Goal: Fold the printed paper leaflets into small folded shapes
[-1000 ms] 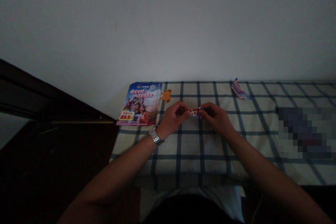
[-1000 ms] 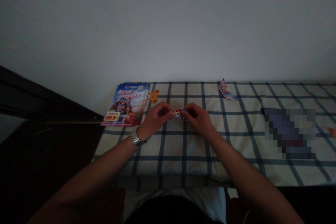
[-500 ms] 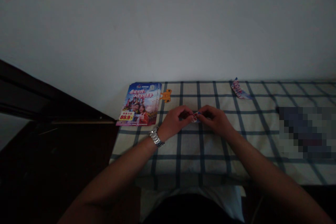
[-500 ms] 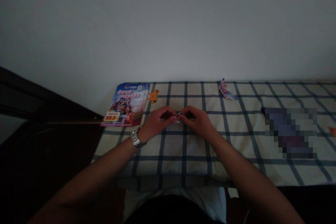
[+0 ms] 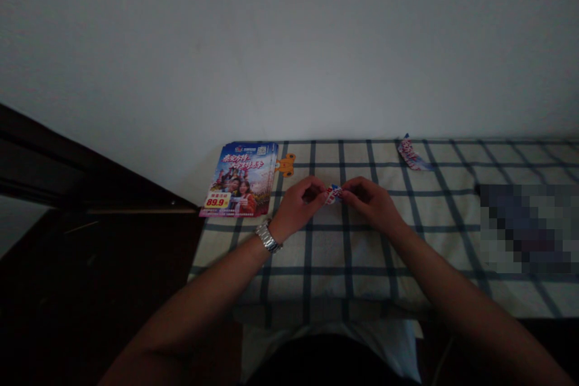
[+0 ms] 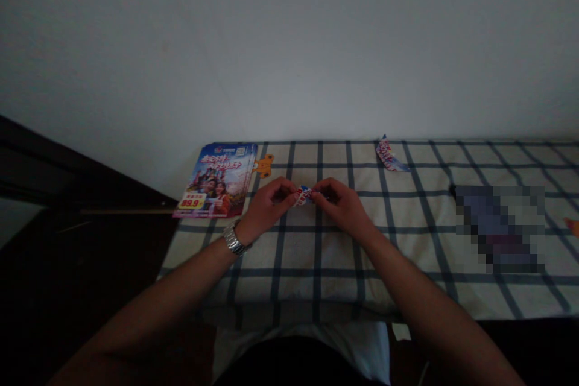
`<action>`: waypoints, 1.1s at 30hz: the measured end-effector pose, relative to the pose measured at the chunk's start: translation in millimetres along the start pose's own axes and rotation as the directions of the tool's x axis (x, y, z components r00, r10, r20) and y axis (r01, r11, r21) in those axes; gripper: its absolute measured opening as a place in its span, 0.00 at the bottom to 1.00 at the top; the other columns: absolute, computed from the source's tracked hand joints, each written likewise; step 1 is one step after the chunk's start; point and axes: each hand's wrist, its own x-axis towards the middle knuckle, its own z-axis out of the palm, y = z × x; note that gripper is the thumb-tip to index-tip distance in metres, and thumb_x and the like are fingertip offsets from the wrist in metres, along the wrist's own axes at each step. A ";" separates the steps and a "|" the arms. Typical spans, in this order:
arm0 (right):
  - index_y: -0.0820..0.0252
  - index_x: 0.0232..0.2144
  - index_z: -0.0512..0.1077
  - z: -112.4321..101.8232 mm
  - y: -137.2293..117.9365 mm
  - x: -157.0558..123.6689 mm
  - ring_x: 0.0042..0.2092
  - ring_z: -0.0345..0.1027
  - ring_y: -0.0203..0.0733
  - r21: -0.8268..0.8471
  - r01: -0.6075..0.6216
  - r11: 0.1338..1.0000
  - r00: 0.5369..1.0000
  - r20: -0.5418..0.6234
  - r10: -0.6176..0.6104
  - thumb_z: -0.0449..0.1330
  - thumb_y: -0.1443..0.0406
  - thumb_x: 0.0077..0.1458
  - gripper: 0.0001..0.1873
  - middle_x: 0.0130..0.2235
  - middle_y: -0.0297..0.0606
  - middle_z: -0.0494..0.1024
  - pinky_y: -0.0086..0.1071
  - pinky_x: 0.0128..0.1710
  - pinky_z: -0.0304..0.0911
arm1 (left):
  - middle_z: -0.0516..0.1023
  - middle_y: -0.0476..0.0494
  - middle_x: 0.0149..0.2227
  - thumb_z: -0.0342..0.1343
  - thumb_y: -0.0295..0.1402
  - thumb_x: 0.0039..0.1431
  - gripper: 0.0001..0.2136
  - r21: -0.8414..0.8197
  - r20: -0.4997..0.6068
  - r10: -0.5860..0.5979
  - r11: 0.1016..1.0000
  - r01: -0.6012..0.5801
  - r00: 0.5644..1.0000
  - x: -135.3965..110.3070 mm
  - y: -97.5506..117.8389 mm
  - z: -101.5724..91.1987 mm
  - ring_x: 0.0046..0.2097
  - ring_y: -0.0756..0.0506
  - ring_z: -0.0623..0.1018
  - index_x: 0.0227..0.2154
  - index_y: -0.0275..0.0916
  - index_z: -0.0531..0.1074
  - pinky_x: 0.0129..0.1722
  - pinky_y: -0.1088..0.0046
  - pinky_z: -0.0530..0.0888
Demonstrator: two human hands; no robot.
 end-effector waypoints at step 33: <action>0.56 0.37 0.74 2.0 -4.4 -1.1 0.36 0.74 0.41 -0.060 0.016 0.998 0.997 0.075 -0.012 0.63 0.57 0.61 0.09 0.34 0.36 0.79 0.33 0.36 0.69 | 0.83 0.45 0.42 0.60 0.36 0.65 0.08 0.087 -0.002 0.029 0.996 -0.029 1.000 -3.5 -4.5 -1.0 0.42 0.46 0.83 0.44 0.42 0.78 0.45 0.69 0.80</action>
